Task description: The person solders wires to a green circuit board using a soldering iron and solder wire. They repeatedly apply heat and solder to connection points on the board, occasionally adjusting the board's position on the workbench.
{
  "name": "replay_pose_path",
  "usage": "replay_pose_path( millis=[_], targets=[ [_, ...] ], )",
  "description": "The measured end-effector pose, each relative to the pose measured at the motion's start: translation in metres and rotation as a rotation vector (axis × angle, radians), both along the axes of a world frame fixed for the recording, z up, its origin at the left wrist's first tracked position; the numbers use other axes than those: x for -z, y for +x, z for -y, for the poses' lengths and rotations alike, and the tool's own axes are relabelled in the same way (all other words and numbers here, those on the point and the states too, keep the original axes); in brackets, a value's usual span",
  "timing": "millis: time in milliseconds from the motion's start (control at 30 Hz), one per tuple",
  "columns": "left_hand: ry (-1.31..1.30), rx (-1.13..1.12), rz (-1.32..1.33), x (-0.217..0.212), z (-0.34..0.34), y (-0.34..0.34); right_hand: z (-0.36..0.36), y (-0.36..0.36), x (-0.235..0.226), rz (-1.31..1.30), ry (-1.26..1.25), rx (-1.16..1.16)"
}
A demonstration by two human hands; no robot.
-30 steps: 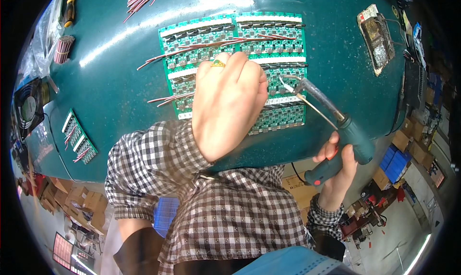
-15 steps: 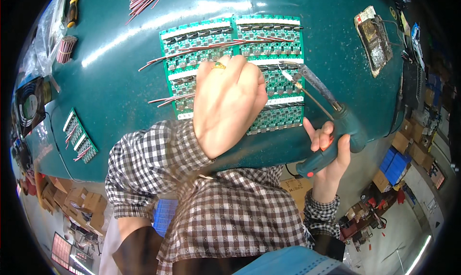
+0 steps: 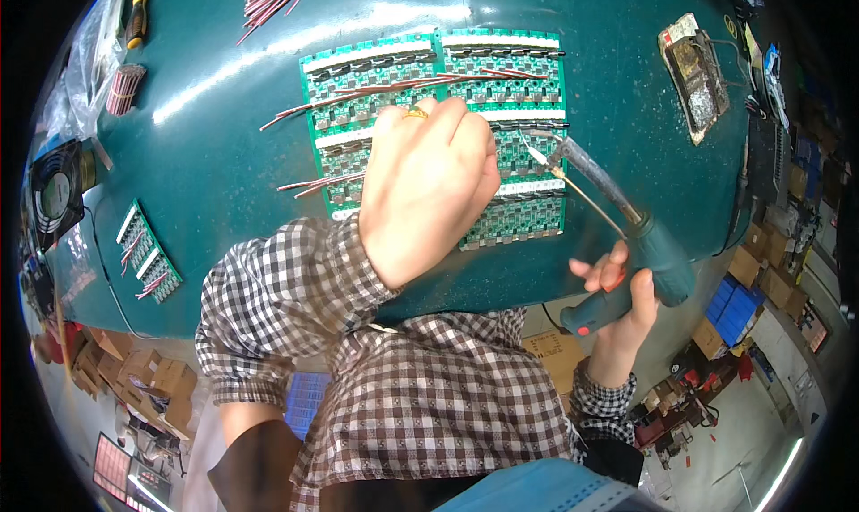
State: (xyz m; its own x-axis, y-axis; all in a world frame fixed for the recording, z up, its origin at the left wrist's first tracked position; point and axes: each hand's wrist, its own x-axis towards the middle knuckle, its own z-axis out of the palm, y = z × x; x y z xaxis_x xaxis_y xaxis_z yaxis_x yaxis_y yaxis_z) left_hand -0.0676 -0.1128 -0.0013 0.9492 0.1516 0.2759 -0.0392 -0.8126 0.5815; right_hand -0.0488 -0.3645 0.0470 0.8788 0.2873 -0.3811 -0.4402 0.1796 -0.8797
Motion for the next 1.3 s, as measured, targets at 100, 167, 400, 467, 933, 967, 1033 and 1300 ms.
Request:
replay_pose_path(
  millis=[100,167,400,467,933,967,1033,1300],
  targets=[
    [-0.041,0.033,-0.005,0.0,-0.005,0.001,0.006,-0.004,-0.01,0.014,-0.099,-0.006],
    [-0.072,0.053,-0.029,-0.002,-0.007,0.002,0.007,-0.005,-0.013,0.016,-0.138,-0.027],
    [-0.116,0.024,-0.006,-0.005,-0.003,0.003,0.0,-0.005,-0.021,-0.03,-0.203,-0.02],
    [-0.095,0.016,-0.008,-0.005,-0.002,0.003,-0.001,-0.005,-0.022,-0.048,-0.214,-0.011],
    [-0.079,-0.002,-0.043,-0.005,-0.002,0.003,-0.004,-0.004,-0.021,-0.056,-0.244,-0.002],
    [-0.08,0.004,-0.047,-0.006,-0.003,0.003,-0.004,-0.004,-0.021,-0.057,-0.244,-0.002],
    [-0.083,0.012,-0.037,-0.005,-0.004,0.004,-0.005,-0.004,-0.021,-0.058,-0.245,-0.001],
    [-0.078,0.006,-0.04,-0.004,-0.003,0.003,-0.005,-0.003,-0.02,-0.062,-0.249,-0.019]
  ],
)
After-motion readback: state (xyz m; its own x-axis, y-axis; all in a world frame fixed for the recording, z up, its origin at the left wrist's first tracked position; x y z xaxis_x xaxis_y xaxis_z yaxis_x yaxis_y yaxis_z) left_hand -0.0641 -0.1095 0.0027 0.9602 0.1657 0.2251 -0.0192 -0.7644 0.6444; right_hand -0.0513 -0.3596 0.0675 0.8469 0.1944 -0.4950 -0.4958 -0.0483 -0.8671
